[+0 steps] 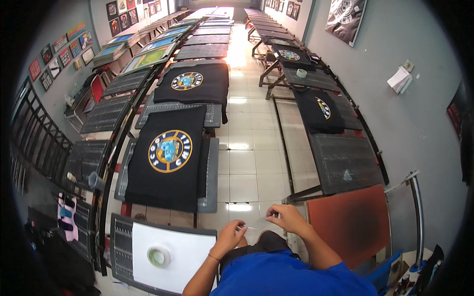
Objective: The person folds black t-shirts on printing pallets, applies clear tape to the graphic areas to remove lint or debris, and hangs a white face mask on a wall hook.
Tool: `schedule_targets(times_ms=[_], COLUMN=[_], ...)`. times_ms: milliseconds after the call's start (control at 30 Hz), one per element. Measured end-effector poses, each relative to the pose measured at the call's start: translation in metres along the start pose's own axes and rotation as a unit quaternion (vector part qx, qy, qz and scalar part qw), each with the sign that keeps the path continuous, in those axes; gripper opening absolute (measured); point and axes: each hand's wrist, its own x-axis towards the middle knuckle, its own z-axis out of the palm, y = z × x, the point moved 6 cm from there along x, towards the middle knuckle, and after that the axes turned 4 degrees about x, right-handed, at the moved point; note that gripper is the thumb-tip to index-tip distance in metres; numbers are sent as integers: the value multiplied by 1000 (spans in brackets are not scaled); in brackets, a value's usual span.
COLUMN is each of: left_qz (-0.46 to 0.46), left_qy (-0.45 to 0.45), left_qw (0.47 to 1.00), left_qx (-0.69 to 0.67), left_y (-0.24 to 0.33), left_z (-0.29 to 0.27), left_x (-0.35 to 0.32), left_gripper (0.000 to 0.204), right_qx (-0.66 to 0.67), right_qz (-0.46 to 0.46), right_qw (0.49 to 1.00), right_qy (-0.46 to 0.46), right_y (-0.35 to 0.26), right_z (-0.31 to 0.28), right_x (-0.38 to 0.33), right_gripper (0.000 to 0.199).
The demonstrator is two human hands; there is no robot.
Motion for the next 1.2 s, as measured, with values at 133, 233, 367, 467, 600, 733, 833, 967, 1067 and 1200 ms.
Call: schedule_targets(times_ms=[133,233,367,467,600,733,833,967,1067,1200], left_qz=[-15,2,-25,28,20,8,23,132,190,261], left_qy=[-64,-80,-136,-171,-143,-145,-227,-265,-253,-365], left_qw=[998,996,988,979,982,987,970,941,935,884], left_qx=[2,34,61,103,120,63,79,163,160,135], left_y=[26,8,10,39,53,46,37,52,103,192], left_z=[2,9,6,-21,-64,-85,-89,-97,-58,55], left_x=[110,194,320,423,560,685,791,963,1073,1134], left_gripper=[30,30,31,32,30,24,22,18,18,20], right_qx=[46,47,22,9,33,13,-4,91,120,96], right_qz=[50,21,-2,21,41,45,114,286,351,390], right_qw=[998,998,998,998,993,967,918,807,651,529], right_qy=[12,40,51,60,110,251,380,509,662,747], right_y=[67,106,169,193,224,276,339,418,485,528], right_z=[-38,-62,-104,-166,-246,-329,-384,-441,-454,-481], right_x=[69,144,250,331,418,470,483,465,425,373], right_gripper=[26,32,34,25,16,13,12,17,22,24])
